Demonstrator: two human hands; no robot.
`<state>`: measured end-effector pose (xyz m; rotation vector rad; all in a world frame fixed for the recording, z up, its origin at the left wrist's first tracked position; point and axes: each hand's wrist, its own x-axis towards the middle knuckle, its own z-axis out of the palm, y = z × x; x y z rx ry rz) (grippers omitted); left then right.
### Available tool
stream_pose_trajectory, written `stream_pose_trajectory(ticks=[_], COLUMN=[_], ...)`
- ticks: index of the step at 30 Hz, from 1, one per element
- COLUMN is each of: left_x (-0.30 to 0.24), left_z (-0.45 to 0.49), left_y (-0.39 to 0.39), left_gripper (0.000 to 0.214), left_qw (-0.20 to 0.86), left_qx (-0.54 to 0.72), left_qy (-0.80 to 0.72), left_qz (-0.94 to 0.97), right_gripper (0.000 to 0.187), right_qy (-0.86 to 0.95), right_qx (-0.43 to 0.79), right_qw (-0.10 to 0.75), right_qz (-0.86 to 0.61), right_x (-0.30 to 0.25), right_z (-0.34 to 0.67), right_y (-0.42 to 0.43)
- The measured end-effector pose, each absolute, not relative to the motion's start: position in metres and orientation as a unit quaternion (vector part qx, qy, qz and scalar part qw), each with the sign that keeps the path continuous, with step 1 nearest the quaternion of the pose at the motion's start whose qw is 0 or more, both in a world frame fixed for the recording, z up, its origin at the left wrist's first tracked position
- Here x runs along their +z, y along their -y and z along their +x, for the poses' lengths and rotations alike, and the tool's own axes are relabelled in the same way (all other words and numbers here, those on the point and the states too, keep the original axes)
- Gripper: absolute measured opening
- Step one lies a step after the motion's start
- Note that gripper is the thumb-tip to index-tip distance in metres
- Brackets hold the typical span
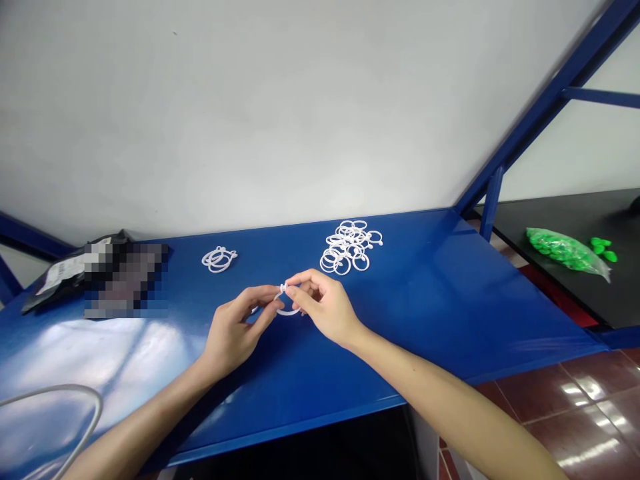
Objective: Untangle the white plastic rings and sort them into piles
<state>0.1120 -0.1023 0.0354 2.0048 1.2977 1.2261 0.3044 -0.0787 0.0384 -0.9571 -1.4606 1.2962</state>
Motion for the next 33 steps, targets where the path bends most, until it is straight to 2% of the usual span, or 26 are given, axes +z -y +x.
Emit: stream_pose_trajectory(ticks=[33], left_x=[0.0349], left_z=[0.1135], left_y=[0.1065], left_gripper=[0.015], left_qw=[0.109], left_qx=[0.481], left_qy=[-0.424], left_qz=[0.76], right_gripper=[0.018], right_qy=[0.597], right_qx=[0.512], right_qw=[0.493], right_qz=[-0.372], right_x=[0.0409], right_z=[0.3032], right_y=[0.0846])
